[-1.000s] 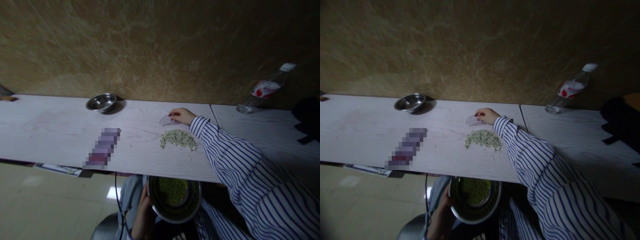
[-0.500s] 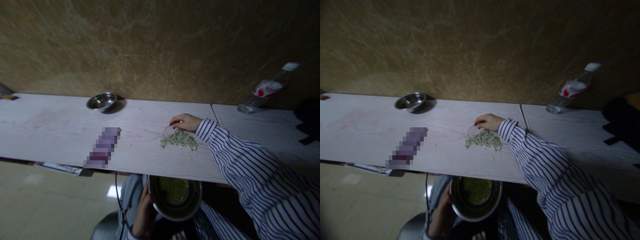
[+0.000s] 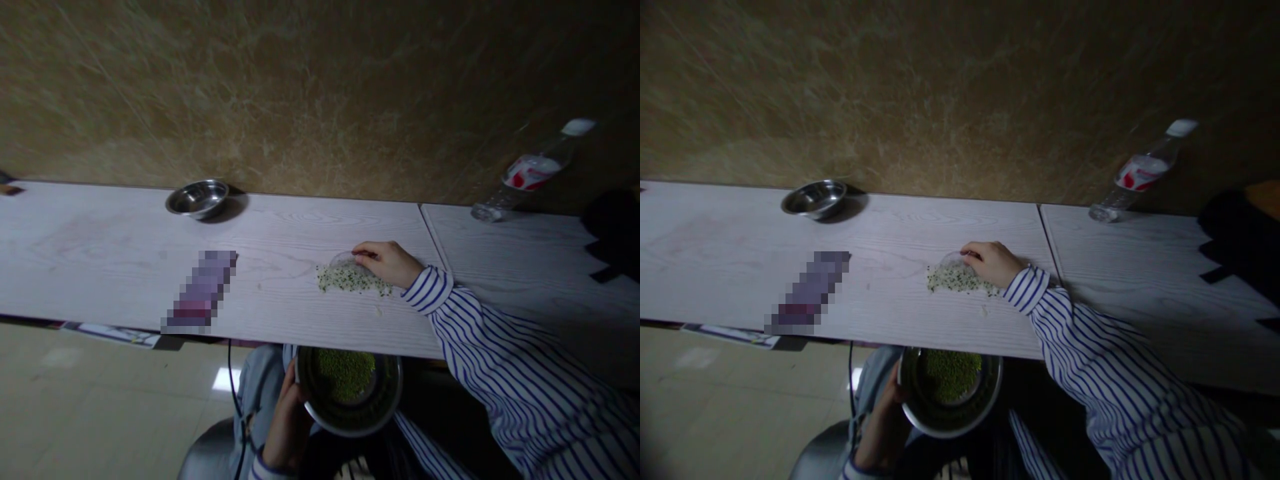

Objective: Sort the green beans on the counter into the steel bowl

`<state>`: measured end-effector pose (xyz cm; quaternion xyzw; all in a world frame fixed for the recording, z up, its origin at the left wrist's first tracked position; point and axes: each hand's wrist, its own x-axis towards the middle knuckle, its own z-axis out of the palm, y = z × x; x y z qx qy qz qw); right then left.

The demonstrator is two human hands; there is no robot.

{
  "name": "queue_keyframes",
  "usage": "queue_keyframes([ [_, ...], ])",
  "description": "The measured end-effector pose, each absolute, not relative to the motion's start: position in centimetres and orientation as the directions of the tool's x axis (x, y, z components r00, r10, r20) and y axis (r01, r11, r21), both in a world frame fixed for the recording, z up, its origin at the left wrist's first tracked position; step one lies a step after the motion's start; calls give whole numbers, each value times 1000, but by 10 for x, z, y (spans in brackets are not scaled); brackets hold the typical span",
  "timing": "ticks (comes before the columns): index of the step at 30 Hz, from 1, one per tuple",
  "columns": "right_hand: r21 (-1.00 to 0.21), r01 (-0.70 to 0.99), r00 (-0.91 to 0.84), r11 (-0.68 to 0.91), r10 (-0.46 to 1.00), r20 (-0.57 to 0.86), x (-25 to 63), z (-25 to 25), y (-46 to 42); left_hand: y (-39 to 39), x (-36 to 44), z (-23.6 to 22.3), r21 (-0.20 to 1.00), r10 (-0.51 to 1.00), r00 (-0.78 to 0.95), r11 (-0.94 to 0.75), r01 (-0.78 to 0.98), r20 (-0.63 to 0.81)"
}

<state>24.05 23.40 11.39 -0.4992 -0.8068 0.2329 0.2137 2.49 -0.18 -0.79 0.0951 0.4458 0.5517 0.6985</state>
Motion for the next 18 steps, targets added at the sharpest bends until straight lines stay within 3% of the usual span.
queue_keyframes([
  [18, -621, 650, -473, 438, 873, 121, 251, 109, 188, -3, 32, -3, 610, 828, -60, 360, -706, -557],
])
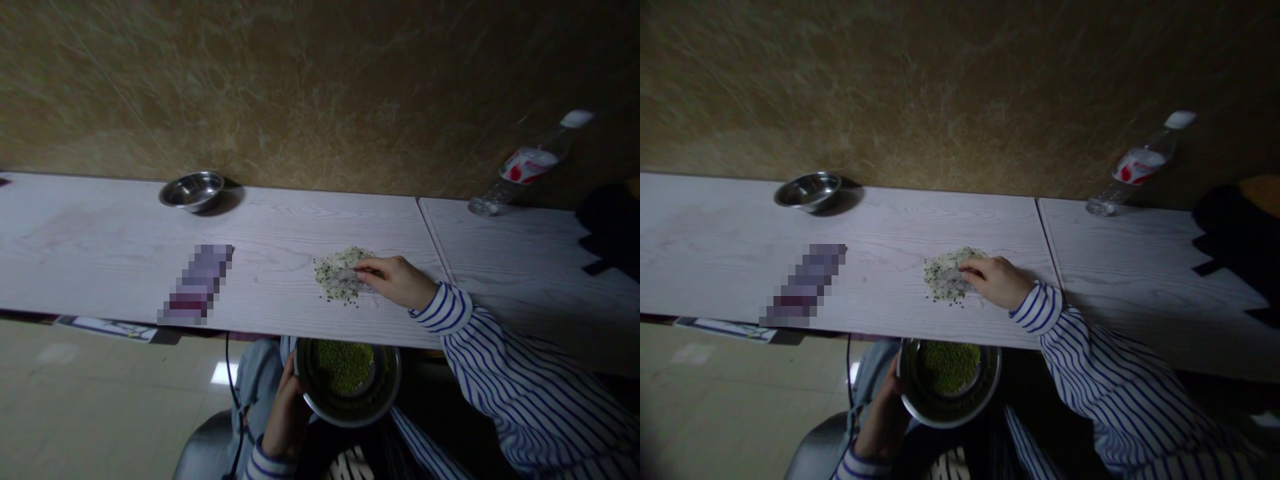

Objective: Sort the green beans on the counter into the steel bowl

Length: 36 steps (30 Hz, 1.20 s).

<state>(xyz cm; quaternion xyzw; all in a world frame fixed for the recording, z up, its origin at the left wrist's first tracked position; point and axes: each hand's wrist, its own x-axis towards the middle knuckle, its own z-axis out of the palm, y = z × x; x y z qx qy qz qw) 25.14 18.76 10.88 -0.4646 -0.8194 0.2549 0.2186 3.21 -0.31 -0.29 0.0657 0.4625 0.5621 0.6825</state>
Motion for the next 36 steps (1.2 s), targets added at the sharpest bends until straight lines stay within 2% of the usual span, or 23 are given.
queue_keyframes([
  [5, -636, 651, -413, 414, 896, 161, 260, 115, 180, -4, 29, -9, 615, 833, -39, 374, -694, -551],
  [12, -572, 713, -384, 406, 908, 166, 281, 117, 162, -3, 29, -3, 666, 847, -59, 371, -647, -529],
  [22, -552, 722, -396, 418, 903, 165, 284, 113, 145, -1, 30, 1, 612, 798, -38, 429, -665, -601],
  [36, -573, 713, -358, 404, 913, 197, 293, 109, 133, -4, 29, -8, 595, 812, 3, 430, -679, -583],
])
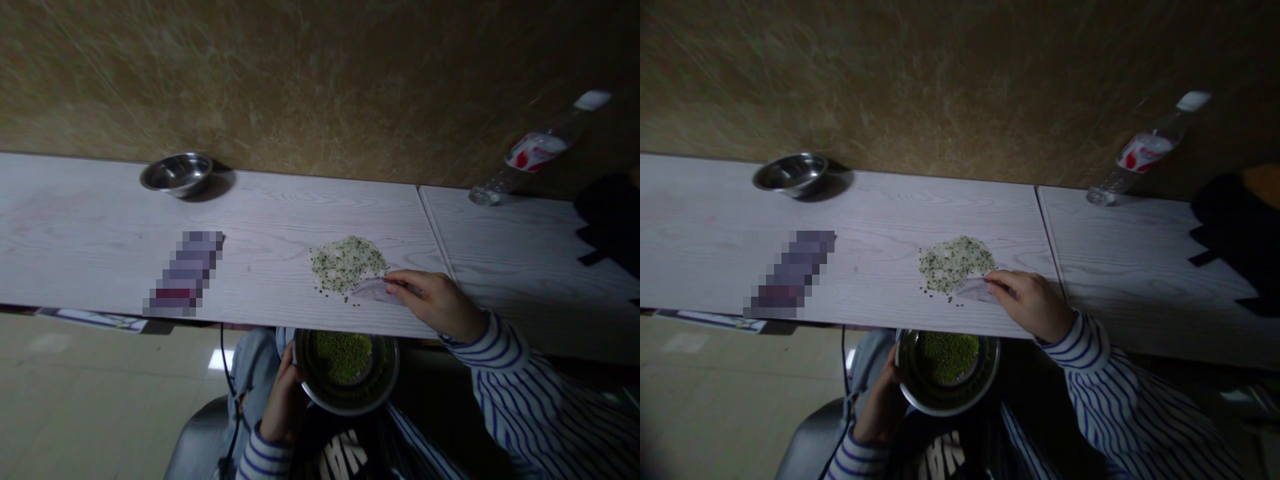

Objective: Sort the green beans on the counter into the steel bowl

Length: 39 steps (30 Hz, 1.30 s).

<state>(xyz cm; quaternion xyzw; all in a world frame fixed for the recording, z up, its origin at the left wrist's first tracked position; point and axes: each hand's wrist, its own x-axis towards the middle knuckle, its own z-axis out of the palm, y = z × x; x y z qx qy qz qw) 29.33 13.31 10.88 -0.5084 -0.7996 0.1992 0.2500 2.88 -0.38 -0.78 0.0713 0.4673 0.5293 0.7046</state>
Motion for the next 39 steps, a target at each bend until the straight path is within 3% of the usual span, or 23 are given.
queue_keyframes([
  [29, -492, 673, -473, 552, 833, 288, 244, 116, 136, -3, 22, -4, 599, 832, 15, 412, -687, -555],
  [39, -464, 739, -394, 488, 872, 290, 232, 117, 138, -4, 21, -7, 581, 807, -6, 420, -697, -590],
])
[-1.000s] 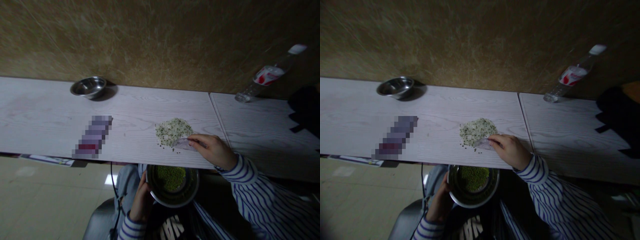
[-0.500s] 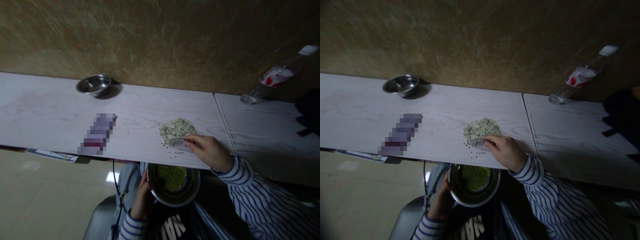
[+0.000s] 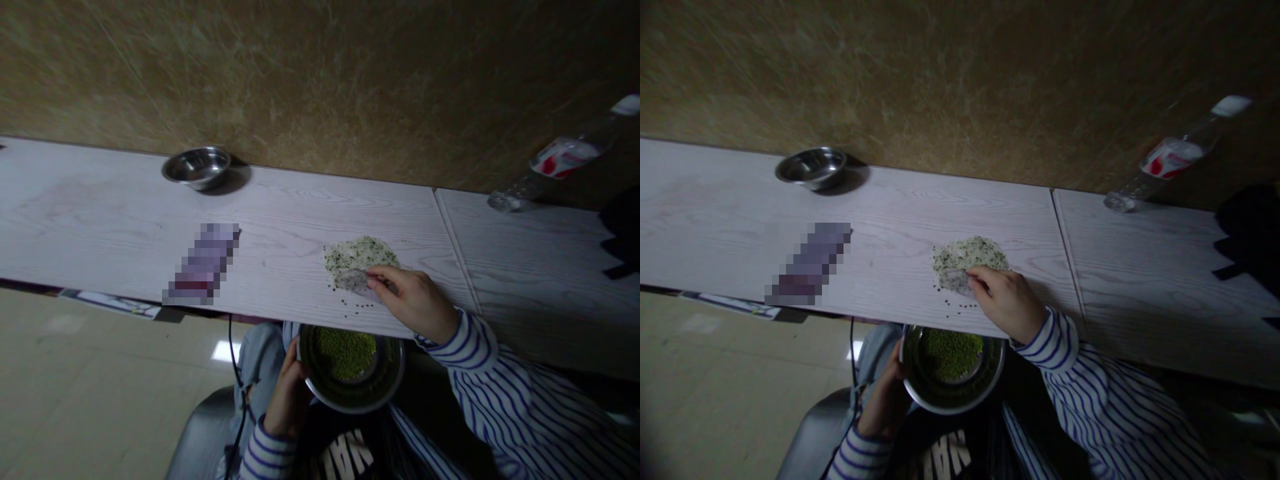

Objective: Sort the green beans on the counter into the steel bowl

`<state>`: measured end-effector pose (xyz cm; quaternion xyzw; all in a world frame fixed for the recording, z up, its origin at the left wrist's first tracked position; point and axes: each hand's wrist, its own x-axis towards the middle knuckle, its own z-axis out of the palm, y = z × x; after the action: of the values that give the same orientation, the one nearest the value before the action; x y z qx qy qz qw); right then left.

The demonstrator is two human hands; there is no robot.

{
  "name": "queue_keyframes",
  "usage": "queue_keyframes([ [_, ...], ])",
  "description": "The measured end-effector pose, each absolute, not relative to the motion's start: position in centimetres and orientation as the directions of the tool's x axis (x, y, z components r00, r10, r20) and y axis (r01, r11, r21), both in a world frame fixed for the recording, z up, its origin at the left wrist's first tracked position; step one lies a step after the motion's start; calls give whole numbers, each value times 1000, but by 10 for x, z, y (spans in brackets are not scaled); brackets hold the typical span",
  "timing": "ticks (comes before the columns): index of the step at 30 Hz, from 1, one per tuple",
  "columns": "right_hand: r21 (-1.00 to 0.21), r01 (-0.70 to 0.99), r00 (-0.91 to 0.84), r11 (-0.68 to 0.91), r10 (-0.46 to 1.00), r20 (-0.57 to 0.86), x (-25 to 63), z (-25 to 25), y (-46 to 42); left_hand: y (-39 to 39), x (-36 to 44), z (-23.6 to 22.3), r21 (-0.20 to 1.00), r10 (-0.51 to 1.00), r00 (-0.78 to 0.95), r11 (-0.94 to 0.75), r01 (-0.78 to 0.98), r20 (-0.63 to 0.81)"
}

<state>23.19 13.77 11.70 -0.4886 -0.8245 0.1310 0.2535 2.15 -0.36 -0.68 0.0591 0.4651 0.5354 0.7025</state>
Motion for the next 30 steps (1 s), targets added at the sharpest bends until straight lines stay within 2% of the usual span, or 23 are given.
queue_keyframes([
  [9, -464, 741, -409, 485, 874, 262, 236, 120, 136, -1, 20, -4, 593, 830, -5, 394, -702, -558],
  [17, -474, 745, -398, 469, 883, 249, 233, 120, 136, -4, 23, -6, 567, 791, -49, 392, -724, -610],
  [30, -457, 764, -396, 456, 890, 226, 227, 121, 136, -2, 22, -1, 579, 814, -37, 379, -721, -579],
])
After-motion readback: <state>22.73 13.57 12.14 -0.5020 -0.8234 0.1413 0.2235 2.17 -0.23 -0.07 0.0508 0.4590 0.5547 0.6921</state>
